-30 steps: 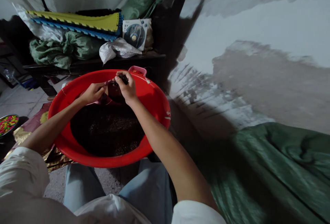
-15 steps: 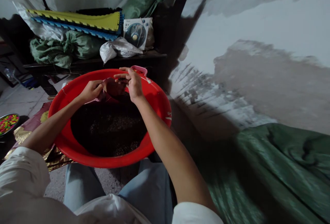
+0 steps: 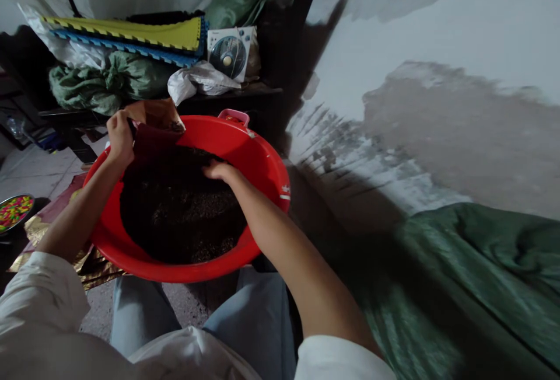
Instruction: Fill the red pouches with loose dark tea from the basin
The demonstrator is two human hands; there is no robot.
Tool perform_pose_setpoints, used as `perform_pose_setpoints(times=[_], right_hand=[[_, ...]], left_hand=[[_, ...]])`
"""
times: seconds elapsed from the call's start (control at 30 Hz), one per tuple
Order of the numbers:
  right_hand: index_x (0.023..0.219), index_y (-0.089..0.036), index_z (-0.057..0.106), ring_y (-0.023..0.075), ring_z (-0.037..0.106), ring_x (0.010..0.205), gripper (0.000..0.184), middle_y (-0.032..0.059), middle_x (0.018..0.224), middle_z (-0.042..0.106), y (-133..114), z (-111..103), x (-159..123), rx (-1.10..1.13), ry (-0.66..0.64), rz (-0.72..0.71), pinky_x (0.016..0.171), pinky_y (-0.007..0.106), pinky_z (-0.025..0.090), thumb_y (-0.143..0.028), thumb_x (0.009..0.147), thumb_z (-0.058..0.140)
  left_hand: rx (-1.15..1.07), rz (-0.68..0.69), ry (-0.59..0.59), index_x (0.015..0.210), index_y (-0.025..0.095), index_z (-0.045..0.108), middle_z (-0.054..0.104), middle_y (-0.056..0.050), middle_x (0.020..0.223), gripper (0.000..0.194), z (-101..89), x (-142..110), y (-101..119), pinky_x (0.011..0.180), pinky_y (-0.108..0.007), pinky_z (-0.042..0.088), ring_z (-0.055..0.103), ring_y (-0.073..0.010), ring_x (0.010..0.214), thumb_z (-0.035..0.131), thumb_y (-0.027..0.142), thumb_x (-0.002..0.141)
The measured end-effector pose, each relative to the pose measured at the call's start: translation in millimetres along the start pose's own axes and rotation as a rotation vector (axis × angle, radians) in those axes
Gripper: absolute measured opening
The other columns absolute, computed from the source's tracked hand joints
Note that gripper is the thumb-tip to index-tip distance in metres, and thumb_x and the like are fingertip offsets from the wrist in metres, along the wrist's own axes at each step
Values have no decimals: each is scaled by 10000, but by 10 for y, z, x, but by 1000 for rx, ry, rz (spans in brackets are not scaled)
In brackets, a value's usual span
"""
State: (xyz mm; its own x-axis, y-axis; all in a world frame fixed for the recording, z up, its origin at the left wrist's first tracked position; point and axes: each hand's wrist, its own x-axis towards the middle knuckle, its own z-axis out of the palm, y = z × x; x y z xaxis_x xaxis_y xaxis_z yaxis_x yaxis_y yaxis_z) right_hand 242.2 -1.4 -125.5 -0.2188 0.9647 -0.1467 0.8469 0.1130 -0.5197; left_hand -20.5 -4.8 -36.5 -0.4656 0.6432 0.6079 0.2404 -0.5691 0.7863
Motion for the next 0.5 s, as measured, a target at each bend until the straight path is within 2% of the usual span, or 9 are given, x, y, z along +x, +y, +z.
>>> perform_pose_setpoints(times=[0.1,0.17,0.23,0.3,0.37,0.43,0.5], right_hand=[[1760,-156,400,494,445,1620,955,298,1806,324,-240,203,-103,-54,-161,50,1296,608,399,-625,992,720],[1818,-245,270,507,356,1665,1103,264,1870,153,-434,371,-218,-76,-239,-5,1324,582,363,-738,948,737],[1832,-295,198,534,231,1702,1188,249,1886,45,-613,559,-362,-106,-322,-97,1350,580,312,-844,910,708],[1831,-286,196,555,106,1719,1261,239,1890,14,-751,736,-513,-129,-390,-170,1368,597,268,-921,861,693],[1830,-237,199,569,64,1718,1328,233,1893,8,-837,861,-637,-145,-439,-216,1369,609,268,-947,826,702],[1827,-209,209,565,122,1714,1332,231,1891,56,-879,915,-713,-170,-489,-263,1359,603,303,-941,829,702],[1811,-233,284,534,274,1688,1268,222,1869,204,-897,913,-739,-204,-557,-334,1327,582,372,-932,839,700]], left_hand=[[3,-26,-151,649,218,375,308,56,634,600,13,-37,-21,564,-262,259,314,-107,589,736,475,1052],[40,-2,-262,642,217,372,309,54,623,599,50,-133,-25,563,-260,266,313,-107,580,734,463,1051],[90,32,-358,635,216,362,305,52,613,587,99,-250,-22,568,-259,273,317,-109,575,705,427,1062],[142,57,-437,632,219,360,310,48,603,558,142,-361,-13,565,-264,267,311,-110,566,654,398,1072],[187,77,-514,639,222,373,331,40,595,507,170,-446,0,563,-273,261,306,-114,564,583,376,1074],[233,96,-585,655,223,393,365,30,601,450,179,-501,17,575,-279,268,323,-121,582,533,372,1055],[284,110,-651,672,225,408,398,24,617,404,172,-531,36,594,-283,277,351,-128,607,510,386,1028]])
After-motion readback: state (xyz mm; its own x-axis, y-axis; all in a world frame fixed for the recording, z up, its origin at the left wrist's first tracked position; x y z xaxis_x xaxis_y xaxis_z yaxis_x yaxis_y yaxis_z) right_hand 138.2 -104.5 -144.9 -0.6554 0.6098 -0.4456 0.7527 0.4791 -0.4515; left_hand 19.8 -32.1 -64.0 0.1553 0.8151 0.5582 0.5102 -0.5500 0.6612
